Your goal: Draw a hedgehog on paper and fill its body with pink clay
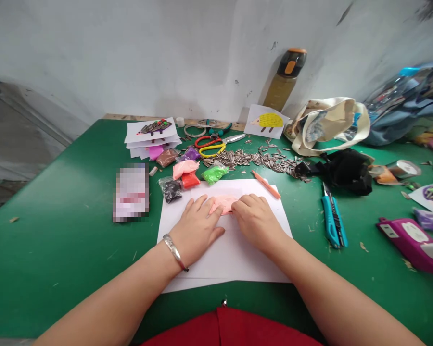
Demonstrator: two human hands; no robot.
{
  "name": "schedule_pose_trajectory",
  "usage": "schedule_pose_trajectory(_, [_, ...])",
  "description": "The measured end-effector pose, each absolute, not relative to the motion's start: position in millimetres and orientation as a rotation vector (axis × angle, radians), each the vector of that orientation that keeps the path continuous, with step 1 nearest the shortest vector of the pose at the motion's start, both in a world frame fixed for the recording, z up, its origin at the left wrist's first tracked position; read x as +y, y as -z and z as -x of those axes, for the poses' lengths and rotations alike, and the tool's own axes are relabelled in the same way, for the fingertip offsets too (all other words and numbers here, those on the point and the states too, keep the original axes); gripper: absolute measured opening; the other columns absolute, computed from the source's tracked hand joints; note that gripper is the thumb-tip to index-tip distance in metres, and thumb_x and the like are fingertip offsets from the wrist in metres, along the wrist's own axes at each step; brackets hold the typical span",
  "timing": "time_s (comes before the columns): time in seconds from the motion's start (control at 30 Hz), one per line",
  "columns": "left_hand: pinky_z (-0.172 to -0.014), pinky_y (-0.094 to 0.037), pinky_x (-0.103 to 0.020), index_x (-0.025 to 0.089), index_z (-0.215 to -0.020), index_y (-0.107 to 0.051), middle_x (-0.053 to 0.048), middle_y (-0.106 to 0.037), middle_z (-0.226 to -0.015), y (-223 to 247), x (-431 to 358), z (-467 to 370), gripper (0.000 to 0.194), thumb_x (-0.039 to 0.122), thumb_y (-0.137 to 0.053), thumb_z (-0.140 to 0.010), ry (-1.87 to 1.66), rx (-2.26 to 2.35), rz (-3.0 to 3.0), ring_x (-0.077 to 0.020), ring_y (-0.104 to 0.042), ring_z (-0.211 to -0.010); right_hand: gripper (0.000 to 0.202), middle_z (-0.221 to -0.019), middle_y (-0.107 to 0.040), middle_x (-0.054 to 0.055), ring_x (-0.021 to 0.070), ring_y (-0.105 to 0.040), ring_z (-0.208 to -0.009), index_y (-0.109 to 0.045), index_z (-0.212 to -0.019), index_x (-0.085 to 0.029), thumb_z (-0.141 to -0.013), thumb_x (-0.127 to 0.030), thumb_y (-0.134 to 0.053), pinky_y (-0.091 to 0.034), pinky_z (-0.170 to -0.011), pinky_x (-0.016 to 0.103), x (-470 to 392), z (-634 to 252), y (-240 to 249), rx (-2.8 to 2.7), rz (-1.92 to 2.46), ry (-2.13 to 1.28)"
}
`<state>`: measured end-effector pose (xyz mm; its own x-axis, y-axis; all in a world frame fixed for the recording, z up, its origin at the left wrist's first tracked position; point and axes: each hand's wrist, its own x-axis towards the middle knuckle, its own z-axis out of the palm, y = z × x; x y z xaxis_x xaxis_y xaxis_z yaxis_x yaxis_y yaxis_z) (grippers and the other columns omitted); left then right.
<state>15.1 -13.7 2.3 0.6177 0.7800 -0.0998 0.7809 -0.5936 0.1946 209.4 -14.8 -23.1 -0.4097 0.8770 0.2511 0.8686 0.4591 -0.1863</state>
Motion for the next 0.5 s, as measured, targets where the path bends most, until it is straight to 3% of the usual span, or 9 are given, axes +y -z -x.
schedule_pose_trajectory(0.5, [-0.106, -0.03, -0.061, 0.013, -0.131, -0.051, -0.019, -0.045, -0.142, 2.6, -15.0, -14.0, 0.047, 0.035, -0.056, -0.09, -0.048, 1.288, -2.65, -0.0375, -0.035, -0.133, 0.019, -0.077, -0.057, 0.004, 0.0191, -0.042, -0.076, -0.059, -0.074, -0.018, -0.089, -0.009, -0.05, -0.024, -0.068, 0.032, -16.2, -209.3, 19.2, -2.46, 1.437, -0.027])
